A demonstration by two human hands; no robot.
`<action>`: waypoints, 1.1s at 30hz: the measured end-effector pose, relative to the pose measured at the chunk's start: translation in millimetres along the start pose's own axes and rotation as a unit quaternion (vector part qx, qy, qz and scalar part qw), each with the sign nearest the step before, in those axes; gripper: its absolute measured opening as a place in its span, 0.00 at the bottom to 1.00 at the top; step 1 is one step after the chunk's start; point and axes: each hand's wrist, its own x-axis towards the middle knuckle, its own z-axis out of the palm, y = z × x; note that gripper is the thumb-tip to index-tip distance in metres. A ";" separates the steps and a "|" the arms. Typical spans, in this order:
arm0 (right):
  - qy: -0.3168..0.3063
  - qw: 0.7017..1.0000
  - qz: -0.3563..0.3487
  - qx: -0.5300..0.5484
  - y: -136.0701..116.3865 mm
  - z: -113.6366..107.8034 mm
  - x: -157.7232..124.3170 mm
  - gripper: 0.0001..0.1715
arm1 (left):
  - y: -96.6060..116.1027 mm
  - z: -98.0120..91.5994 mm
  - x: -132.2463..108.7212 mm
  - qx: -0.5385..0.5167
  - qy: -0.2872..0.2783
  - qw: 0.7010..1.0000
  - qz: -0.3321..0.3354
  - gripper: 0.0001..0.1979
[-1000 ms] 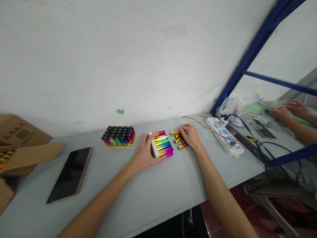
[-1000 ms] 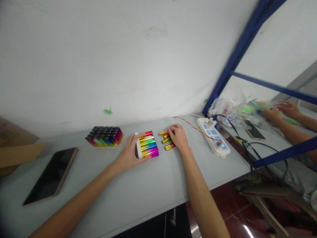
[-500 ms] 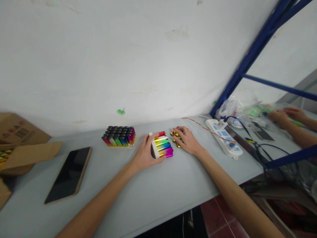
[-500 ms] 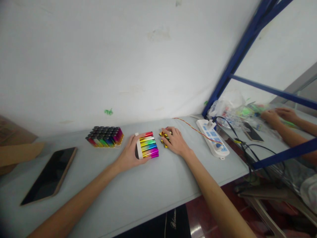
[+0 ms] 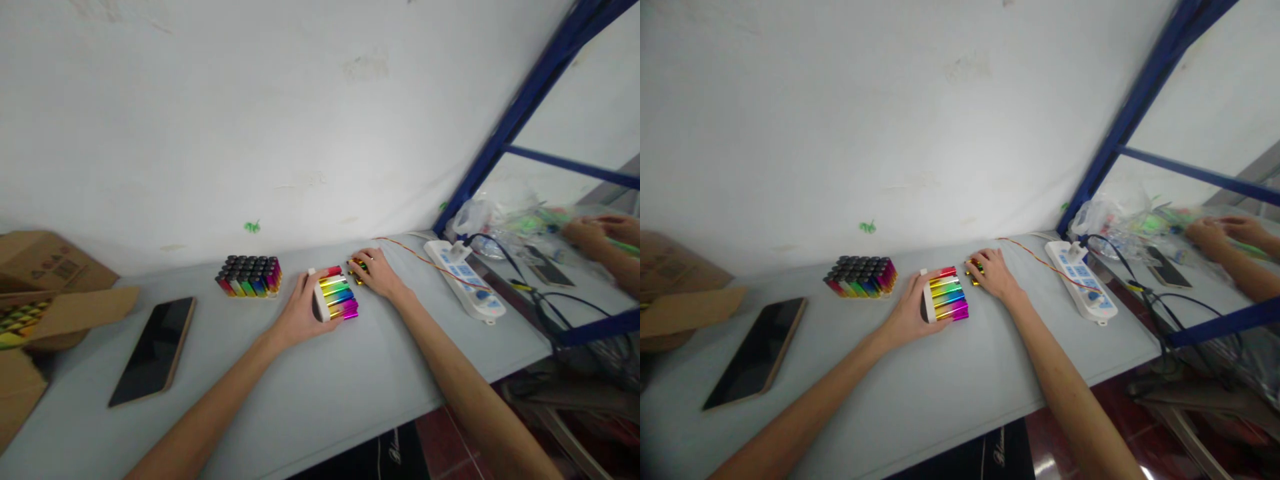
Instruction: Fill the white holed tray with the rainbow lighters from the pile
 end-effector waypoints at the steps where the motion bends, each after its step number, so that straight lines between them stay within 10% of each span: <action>1: 0.011 1.000 0.009 0.004 -3.9 -2.7 -1.1 0.25 | -0.2 0.2 -0.2 -0.001 -0.004 1.000 -0.003 0.47; 6: 0.108 0.991 0.029 0.078 -53.8 -10.6 -3.0 0.30 | -5.4 3.0 -1.8 0.004 -0.005 1.000 -0.025 0.60; 12: 0.013 0.993 -0.040 0.107 -110.0 14.2 -1.3 0.29 | -7.3 3.3 0.2 0.020 -0.012 0.999 -0.037 0.67; 20: -0.003 0.993 -0.032 0.117 -109.1 20.5 -27.0 0.26 | 7.1 2.3 -6.8 0.019 -0.037 0.999 -0.010 0.65; 33: -0.108 0.994 0.003 -0.012 -90.8 -29.8 -61.0 0.32 | 29.5 12.4 -15.4 -0.001 -0.073 0.997 -0.027 0.59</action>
